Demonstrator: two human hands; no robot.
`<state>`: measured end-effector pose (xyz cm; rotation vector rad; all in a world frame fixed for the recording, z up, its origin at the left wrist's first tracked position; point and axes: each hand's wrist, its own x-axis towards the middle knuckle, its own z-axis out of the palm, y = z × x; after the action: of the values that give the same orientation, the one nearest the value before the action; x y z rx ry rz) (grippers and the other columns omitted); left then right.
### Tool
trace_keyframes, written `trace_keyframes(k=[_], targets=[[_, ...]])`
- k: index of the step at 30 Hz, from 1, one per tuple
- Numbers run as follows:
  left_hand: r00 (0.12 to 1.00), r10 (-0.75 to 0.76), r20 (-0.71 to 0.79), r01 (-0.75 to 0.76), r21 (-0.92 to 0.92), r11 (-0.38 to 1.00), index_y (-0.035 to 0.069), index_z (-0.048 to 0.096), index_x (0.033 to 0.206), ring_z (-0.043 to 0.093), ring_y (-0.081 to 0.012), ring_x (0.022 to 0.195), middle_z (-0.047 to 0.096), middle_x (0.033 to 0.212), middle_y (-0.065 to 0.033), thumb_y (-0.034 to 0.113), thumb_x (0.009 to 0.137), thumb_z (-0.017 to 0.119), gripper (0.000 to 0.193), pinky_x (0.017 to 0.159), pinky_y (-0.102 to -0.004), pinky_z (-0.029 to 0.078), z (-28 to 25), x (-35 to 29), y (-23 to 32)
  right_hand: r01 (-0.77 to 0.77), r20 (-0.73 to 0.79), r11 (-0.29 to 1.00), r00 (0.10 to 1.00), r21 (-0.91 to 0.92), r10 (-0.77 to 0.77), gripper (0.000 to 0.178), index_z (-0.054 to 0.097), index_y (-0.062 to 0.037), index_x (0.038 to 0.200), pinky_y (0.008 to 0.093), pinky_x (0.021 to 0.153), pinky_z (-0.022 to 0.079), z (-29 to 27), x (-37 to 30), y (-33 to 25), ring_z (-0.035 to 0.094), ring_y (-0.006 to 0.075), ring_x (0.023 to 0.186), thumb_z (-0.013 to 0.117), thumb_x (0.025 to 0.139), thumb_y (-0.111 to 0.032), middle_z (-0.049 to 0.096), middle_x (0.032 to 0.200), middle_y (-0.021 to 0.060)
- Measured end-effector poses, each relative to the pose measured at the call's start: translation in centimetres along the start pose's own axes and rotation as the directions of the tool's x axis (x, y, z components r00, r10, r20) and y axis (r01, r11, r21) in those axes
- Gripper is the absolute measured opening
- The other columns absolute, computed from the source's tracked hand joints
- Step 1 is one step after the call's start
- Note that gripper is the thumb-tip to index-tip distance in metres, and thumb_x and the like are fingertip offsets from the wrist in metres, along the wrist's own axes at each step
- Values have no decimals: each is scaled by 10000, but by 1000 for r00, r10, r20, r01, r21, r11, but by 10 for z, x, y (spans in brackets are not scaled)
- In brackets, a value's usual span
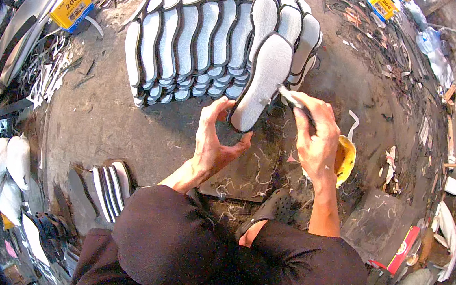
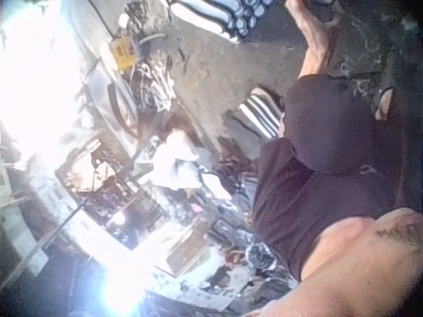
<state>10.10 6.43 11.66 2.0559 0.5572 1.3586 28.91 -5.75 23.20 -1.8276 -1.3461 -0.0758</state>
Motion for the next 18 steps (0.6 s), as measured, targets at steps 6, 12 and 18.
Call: trace_keyframes(k=[6, 12, 18], targets=[[995, -6, 103, 4, 11, 1000, 29, 578, 1491, 627, -293, 1111, 665, 1318, -164, 109, 730, 990, 869, 992, -413, 546, -18, 8, 4, 126, 256, 990, 961, -60, -107, 295, 764, -80, 1250, 421, 988, 542, 5, 0, -6, 691, 321, 1108, 687, 984, 21, 777, 1177, 98], [1000, 14, 4, -14, 56, 998, 37, 569, 1499, 625, -282, 1066, 658, 1283, -154, 125, 732, 997, 882, 968, -411, 549, -11, 10, -25, -261, 161, 964, 955, 52, 250, 211, 760, -89, 1254, 410, 1016, 535, -32, -34, 1, 718, 314, 1124, 695, 1054, -102, 783, 1181, 116], [996, -45, -83, 52, 77, 996, 37, 520, 1527, 636, -256, 1040, 649, 1298, -138, 116, 732, 1001, 932, 959, -402, 558, 7, 23, -32, -464, -66, 885, 884, -20, 462, 291, 771, -59, 1315, 398, 1089, 512, -74, -82, 54, 711, 260, 1182, 736, 1046, -163, 791, 1241, 108]])
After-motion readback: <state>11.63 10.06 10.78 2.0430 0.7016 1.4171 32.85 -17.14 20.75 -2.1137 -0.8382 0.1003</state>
